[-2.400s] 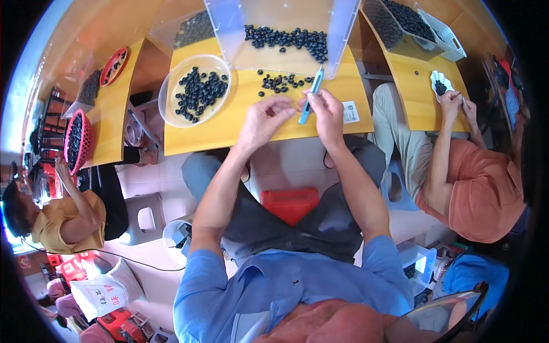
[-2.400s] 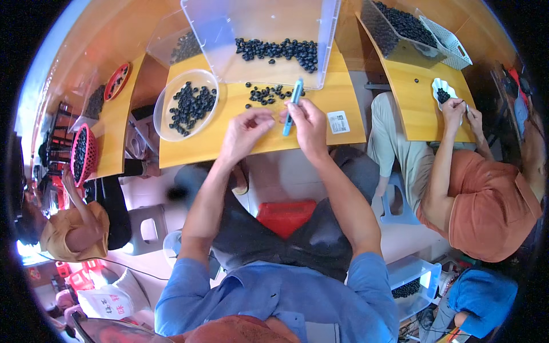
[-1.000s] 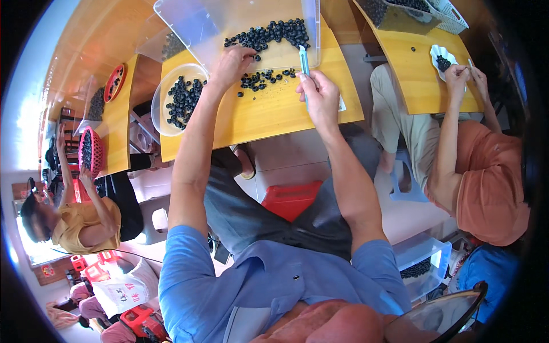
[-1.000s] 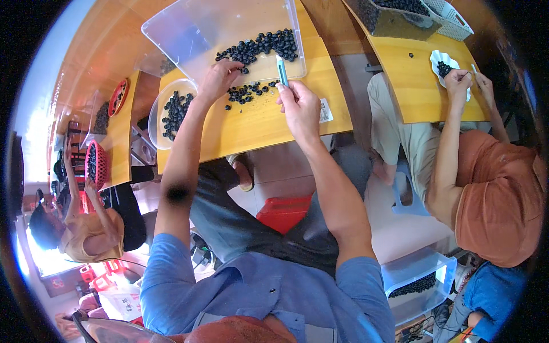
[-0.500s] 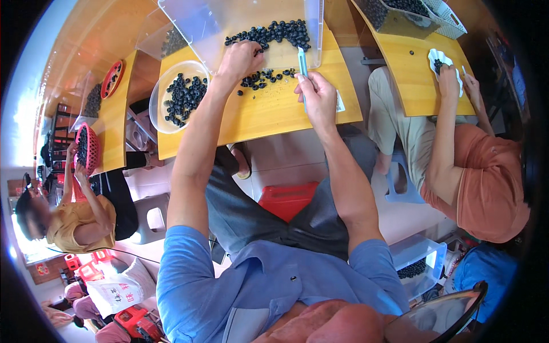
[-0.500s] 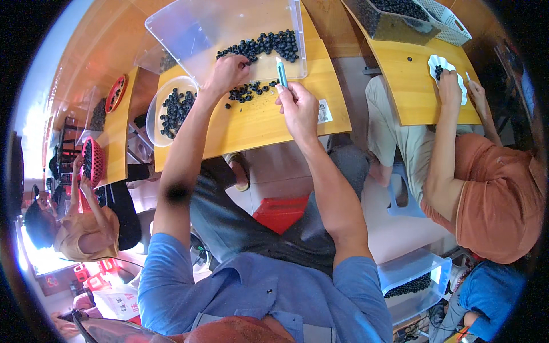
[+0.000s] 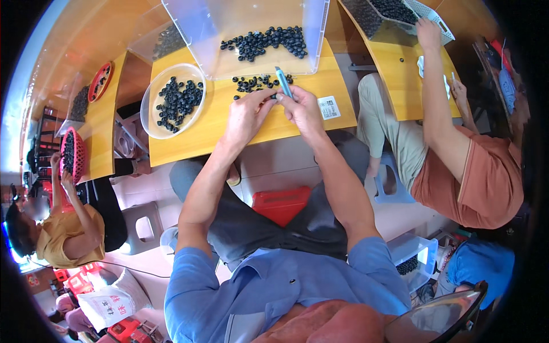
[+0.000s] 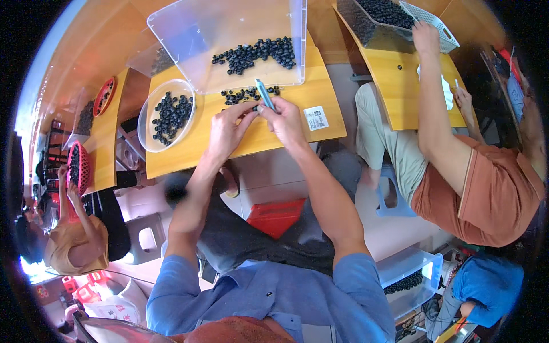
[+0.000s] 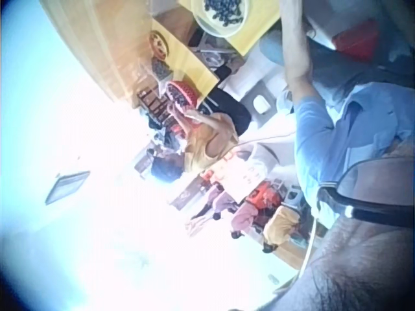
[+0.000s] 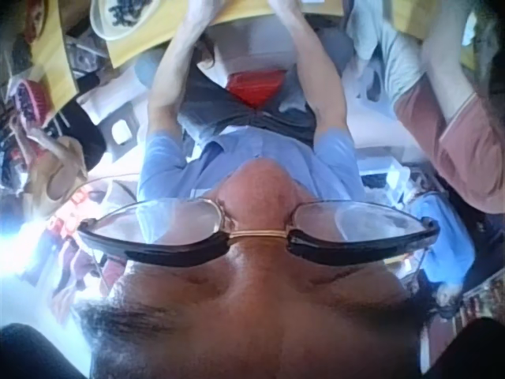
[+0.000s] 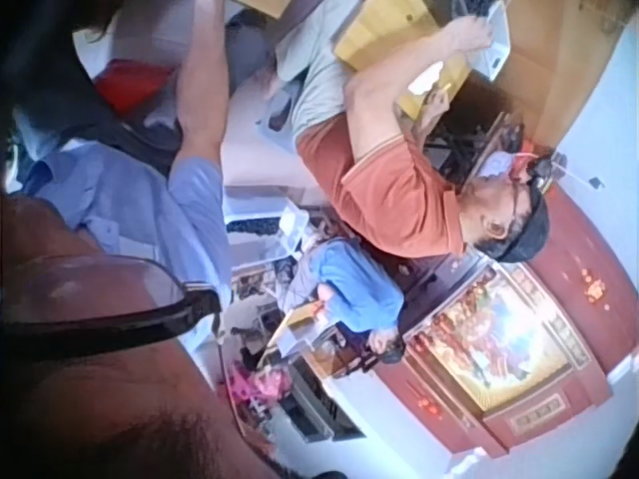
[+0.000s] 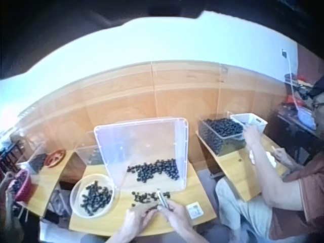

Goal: The person takes black fruit from a plastic container, cuts each piece using a small knife, and places the cut fruit onto a plate.

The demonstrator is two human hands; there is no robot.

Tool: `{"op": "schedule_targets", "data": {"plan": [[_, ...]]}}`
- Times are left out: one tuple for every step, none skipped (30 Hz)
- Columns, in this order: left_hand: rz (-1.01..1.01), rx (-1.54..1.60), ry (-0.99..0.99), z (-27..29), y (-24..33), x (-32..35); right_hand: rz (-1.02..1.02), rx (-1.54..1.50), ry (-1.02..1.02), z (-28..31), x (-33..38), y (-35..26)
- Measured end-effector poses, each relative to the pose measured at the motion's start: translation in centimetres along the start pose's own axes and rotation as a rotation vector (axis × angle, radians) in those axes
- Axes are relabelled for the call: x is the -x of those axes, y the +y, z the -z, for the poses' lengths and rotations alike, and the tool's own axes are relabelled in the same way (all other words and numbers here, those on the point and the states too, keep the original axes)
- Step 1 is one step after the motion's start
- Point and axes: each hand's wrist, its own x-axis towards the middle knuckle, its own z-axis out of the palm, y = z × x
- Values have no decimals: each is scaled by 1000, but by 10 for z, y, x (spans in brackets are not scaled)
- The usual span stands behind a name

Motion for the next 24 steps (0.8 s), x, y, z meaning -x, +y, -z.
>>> {"op": "schedule_targets", "data": {"plan": [[71, 63, 26, 0, -1, 4, -27, -13, -32, 0, 0, 1], [145, 63, 13, 1, -2, 6, -35, 13, -58, 2, 0, 3], [152, 70, 21, 3, -1, 7, -41, 23, -63, 0, 0, 3], [175, 66, 16, 5, -1, 9, -31, 44, -55, -3, 1, 2], [200, 62, 11, 6, -2, 11, -22, 65, -48, -5, 2, 2], [214, 64, 14, 4, -2, 12, -35, 69, -55, -5, 3, 2], [228, 54, 18, 2, -3, 10, -19, 127, -36, -3, 2, 2], [242, 43, 21, 0, -6, 9, -3, 184, -18, -3, 1, 2], [262, 51, 18, 1, -6, 9, -23, 190, -20, -5, 3, 1], [277, 123, 38, 2, -4, 7, -1, 166, -20, -6, 3, -2], [291, 195, 59, 1, -5, 6, 23, 141, -18, -6, 2, -1], [290, 243, 102, 1, -8, 6, 64, 220, -49, -2, 0, -1], [301, 242, 101, 1, -9, 9, 53, 219, -52, 0, -1, 2], [344, 248, 103, 1, -10, 10, 304, 490, 22, 2, -1, 4], [383, 256, 102, 3, -8, 10, 558, 761, 100, 3, 0, 4], [399, 282, 89, 1, -13, 10, 612, 868, 108, 6, 3, 1], [405, 281, 85, -1, -18, 11, 605, 868, 108, 9, 4, 3], [407, 334, 104, -4, -22, 13, 674, 932, 120, 11, 5, 5], [408, 386, 123, -6, -26, 14, 744, 996, 132, 12, 6, 7], [412, 384, 120, -8, -30, 15, 740, 994, 131, 12, 6, 8], [426, 417, 143, -9, -33, 17, 830, 1040, 92, 13, 8, 8], [440, 449, 166, -10, -35, 18, 920, 1084, 51, 13, 9, 9], [443, 448, 163, -10, -37, 20, 915, 1083, 52, 13, 11, 9], [426, 425, 167, -10, -37, 21, 940, 1162, 35, 13, 14, 9]]}}
